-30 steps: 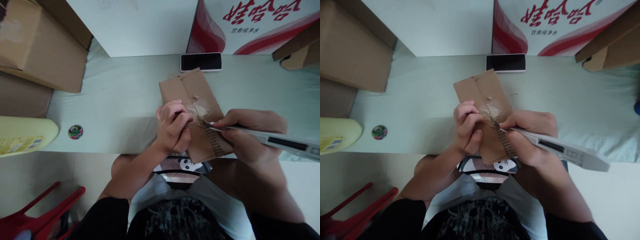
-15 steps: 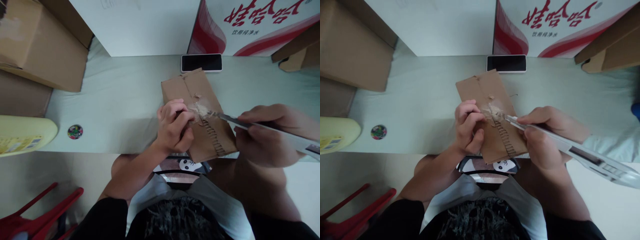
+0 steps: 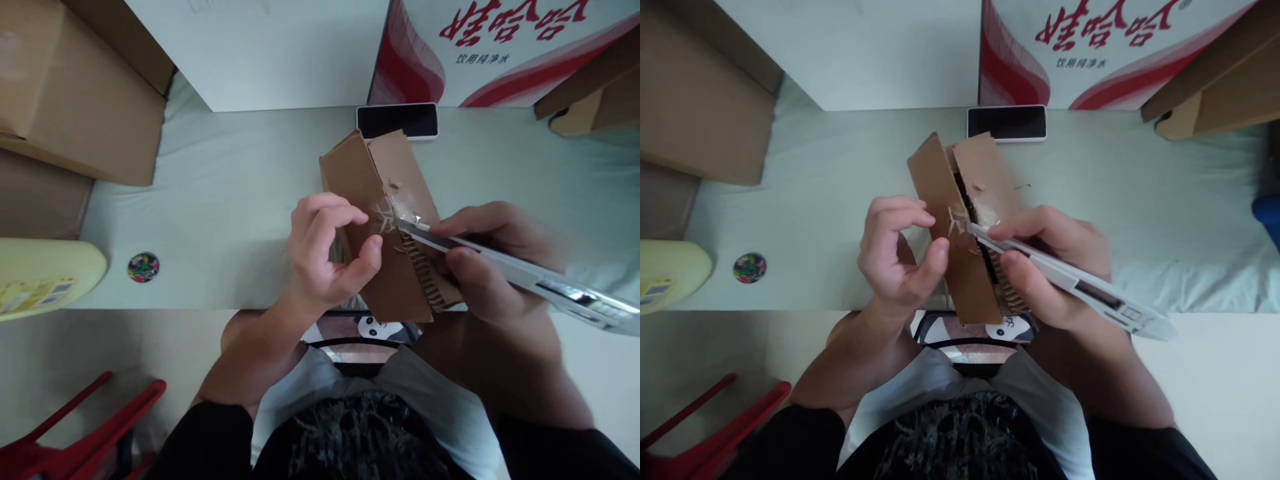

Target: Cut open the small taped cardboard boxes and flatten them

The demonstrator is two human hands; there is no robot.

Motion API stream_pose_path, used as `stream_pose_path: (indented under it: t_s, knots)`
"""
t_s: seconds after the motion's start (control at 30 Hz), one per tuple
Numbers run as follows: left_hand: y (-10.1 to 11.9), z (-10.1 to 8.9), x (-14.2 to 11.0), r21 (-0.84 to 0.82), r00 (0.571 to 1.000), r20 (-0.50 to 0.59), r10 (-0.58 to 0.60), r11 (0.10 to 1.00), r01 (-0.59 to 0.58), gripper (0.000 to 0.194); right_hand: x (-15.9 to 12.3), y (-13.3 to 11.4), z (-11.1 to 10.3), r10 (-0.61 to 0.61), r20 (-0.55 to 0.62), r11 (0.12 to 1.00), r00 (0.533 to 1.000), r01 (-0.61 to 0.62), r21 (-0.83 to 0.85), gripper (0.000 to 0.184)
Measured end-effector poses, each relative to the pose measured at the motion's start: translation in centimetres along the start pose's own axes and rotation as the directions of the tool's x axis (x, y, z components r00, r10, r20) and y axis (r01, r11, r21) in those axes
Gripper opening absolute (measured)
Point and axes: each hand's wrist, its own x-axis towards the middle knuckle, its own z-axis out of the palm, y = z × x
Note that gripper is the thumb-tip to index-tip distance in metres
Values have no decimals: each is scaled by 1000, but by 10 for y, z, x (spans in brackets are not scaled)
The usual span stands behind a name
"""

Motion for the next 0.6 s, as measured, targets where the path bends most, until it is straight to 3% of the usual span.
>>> stream_pose_path:
  t_s: [0.23, 0.5, 0.6]
  knots:
    - [4, -4, 4, 74, 997, 77, 6, 997, -12, 8, 12, -5, -2, -151, 169, 983, 974, 166, -78, 8]
    - [-2, -2, 0, 28, 999, 47, 4, 1000, -6, 5, 11, -3, -3, -133, 157, 990, 979, 139, -25, 12]
    - [-2, -3, 1, -6, 999, 46, -11, 1000, 12, 5, 9, -5, -2, -42, 88, 998, 995, 45, -40, 14]
